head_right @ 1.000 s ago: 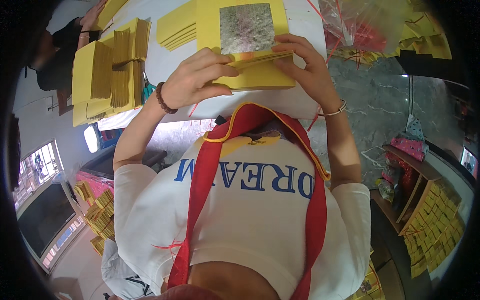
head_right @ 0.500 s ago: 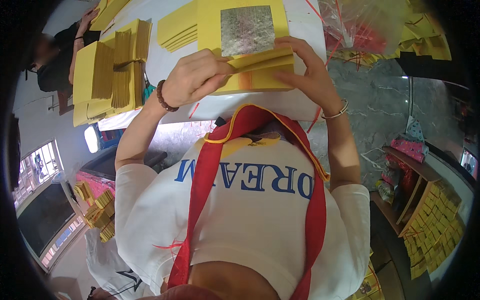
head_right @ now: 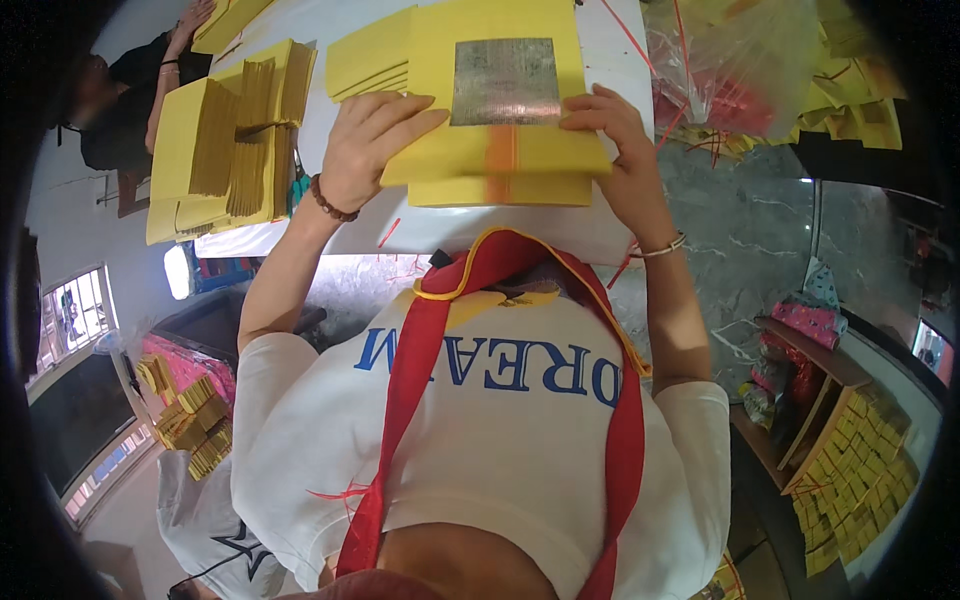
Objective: Folding and stacking yellow sheets of paper.
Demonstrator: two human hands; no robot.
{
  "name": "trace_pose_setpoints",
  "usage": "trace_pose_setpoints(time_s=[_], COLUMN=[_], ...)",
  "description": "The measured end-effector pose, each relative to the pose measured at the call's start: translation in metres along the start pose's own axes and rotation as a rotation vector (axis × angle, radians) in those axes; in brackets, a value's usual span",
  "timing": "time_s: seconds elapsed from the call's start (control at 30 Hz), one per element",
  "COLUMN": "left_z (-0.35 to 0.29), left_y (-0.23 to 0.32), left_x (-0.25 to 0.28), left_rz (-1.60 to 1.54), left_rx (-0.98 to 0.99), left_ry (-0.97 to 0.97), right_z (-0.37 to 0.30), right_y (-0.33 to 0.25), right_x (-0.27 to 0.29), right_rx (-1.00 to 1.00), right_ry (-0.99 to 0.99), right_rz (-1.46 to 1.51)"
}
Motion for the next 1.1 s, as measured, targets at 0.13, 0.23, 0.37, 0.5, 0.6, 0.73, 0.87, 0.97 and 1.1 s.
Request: trace_pose_setpoints(time_s=[0.13,0.23,0.37,0.5,0.6,0.73,0.87,0.97,1.1], left_z=[0.001,-0.004,-0.004,-0.001,0.003,0.012,0.013,0.014,0.014], left_y=[0.023,0.039,0.036,0.014,-0.01,-0.023,-0.028,-0.033,-0.036], left_x=[0.018,0.024,0.022,0.013,-0.005,-0.013,-0.02,-0.023,-0.025], left_rz=[0.093,0.114,-0.143,-0.397,-0.769,-1.003,-1.096,-1.087,-1.109], left_rx=[-0.072,-0.114,0.011,0.32,0.8,0.866,1.002,1.056,1.104], left_ry=[0.046,0.019,0.034,0.033,-0.065,0.002,-0.085,-0.092,-0.088], right_z=[0.005,0.001,0.0,-0.004,0.009,0.02,0.02,0.021,0.024], right_y=[-0.023,-0.037,-0.038,-0.017,-0.02,-0.026,-0.016,-0.004,0.002], right_x=[0.013,0.016,0.014,0.006,0.0,-0.002,-0.004,-0.007,-0.012], right_rx=[0.106,0.249,0.131,-0.3,-0.497,-0.508,-0.493,-0.58,-0.599], right_ry=[0.054,-0.039,-0.213,-0.181,-0.029,0.072,0.038,0.02,0.015], right_rz=[-0.148,-0.22,-0.043,0.03,0.268,0.416,0.141,0.222,0.218])
Point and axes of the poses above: each hand's wrist, its own z-axis towards the middle knuckle, its own x-axis out of the back of the hand, y = z × x, the point moved 4 cm from there along z, towards the middle knuckle, and after that the axes turned 6 degrees about -z, right-handed, at the moved point
